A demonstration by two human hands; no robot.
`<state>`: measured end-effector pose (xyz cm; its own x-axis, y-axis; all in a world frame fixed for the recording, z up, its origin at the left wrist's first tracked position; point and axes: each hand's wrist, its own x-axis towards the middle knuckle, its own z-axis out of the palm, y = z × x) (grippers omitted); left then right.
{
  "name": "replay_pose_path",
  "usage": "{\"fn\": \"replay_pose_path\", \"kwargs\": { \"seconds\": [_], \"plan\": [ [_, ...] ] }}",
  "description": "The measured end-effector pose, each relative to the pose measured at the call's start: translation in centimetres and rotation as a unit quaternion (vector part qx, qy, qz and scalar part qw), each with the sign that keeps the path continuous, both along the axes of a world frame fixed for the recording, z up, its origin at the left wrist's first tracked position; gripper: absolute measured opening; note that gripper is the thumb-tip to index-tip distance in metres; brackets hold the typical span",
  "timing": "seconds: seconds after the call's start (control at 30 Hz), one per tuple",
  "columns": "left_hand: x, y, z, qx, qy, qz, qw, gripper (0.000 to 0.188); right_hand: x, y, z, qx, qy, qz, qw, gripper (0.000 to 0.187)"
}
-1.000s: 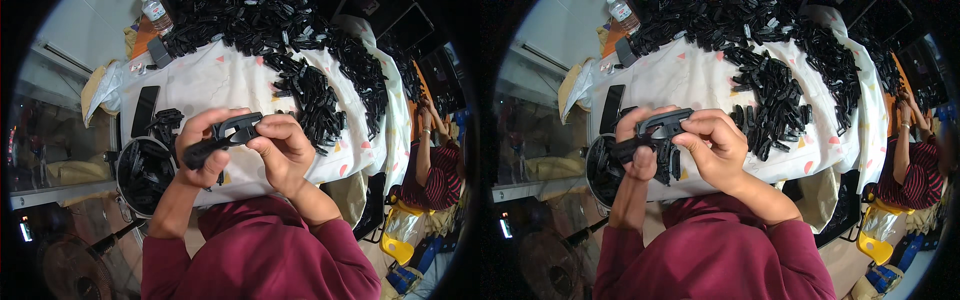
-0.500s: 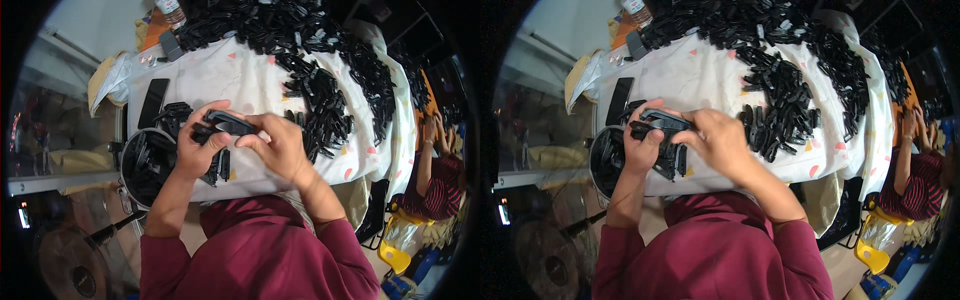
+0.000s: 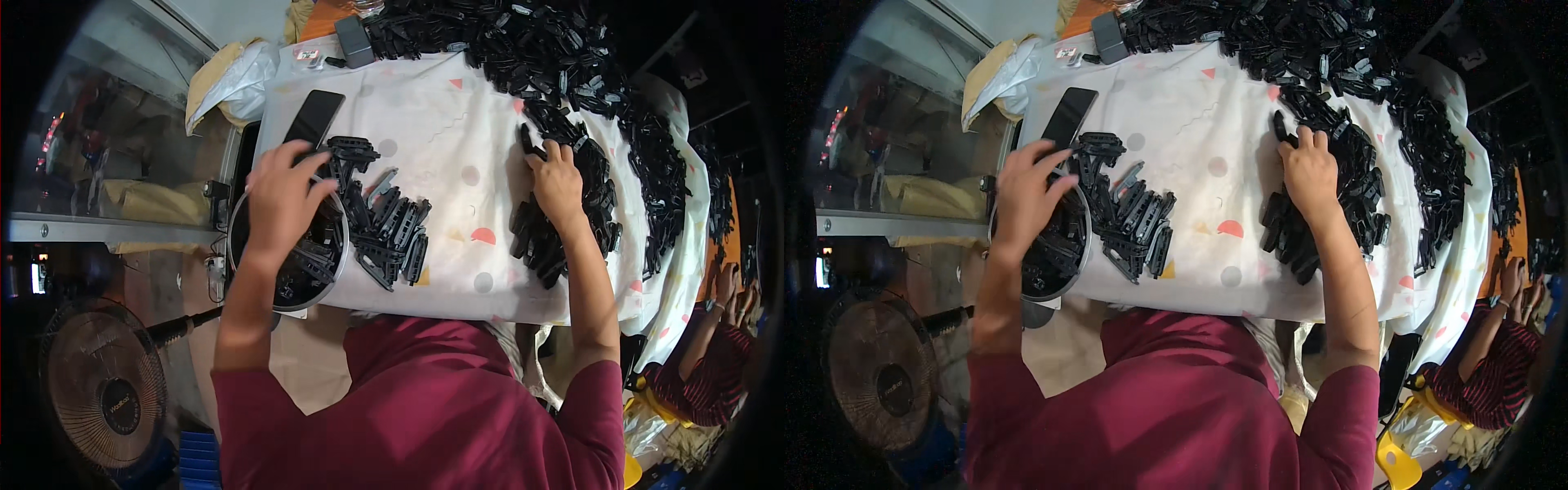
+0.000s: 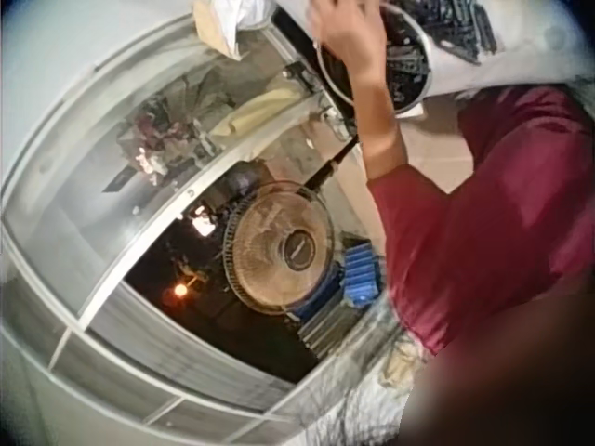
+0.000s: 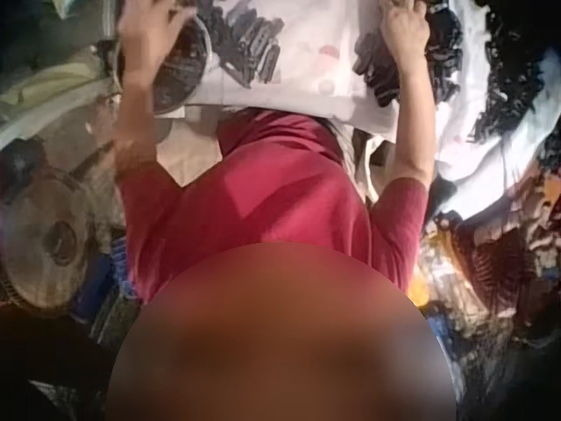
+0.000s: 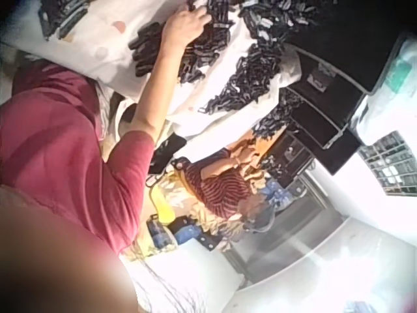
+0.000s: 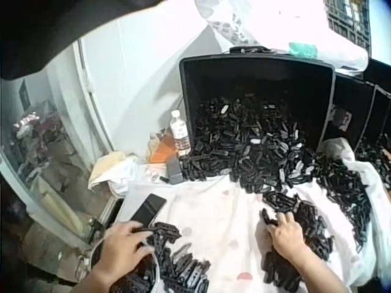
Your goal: Assembling black plastic clips from a large pile on a table.
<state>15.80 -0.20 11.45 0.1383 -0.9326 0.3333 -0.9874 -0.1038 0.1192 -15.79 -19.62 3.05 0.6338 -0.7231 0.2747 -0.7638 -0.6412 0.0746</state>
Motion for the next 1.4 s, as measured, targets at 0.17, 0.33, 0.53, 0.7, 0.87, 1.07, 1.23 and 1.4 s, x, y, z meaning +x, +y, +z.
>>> {"fn": "replay_pose_path", "kwargs": {
  "seconds": [0.17, 0.33, 0.53, 0.7, 0.87, 1.07, 1.23, 1.4],
  "plan": [
    [1.6, -7.0, -3.4, 0.160, -0.070, -0.110, 0.978, 0.012, -0.1, 0.1, 0.6, 0.054, -0.093, -0.007, 0.994, 0.014],
    [-0.5, -8.0, -1.7, 0.164, 0.320, -0.064, 0.931, 0.018, -0.1, 3.5, 3.8, 0.490, -0.631, -0.068, 0.598, 0.014],
    [-7.3, -8.9, 0.0, 0.242, 0.714, -0.115, 0.647, 0.031, 2.6, 7.2, 6.7, 0.582, -0.683, 0.068, 0.436, 0.022],
    [-8.3, -7.8, 0.7, 0.212, 0.785, -0.123, 0.569, 0.035, 2.1, 9.4, 8.7, 0.521, -0.555, 0.121, 0.637, 0.023],
    [-9.0, -7.3, 0.9, 0.201, 0.701, -0.183, 0.659, 0.040, 2.7, 9.8, 9.6, 0.472, -0.467, 0.076, 0.744, 0.019],
    [-9.9, -5.4, 3.6, 0.125, 0.485, -0.250, 0.828, 0.041, 3.7, 10.8, 8.7, 0.408, -0.560, 0.077, 0.717, 0.013],
    [-9.4, -4.5, 1.8, 0.066, 0.358, -0.263, 0.894, 0.036, 4.4, 11.0, 7.5, 0.263, -0.506, 0.075, 0.818, 0.030],
    [-8.8, -4.5, 0.4, 0.190, 0.380, -0.196, 0.884, 0.034, 4.9, 9.5, 4.6, 0.327, -0.445, 0.108, 0.827, 0.031]
  ]
}}
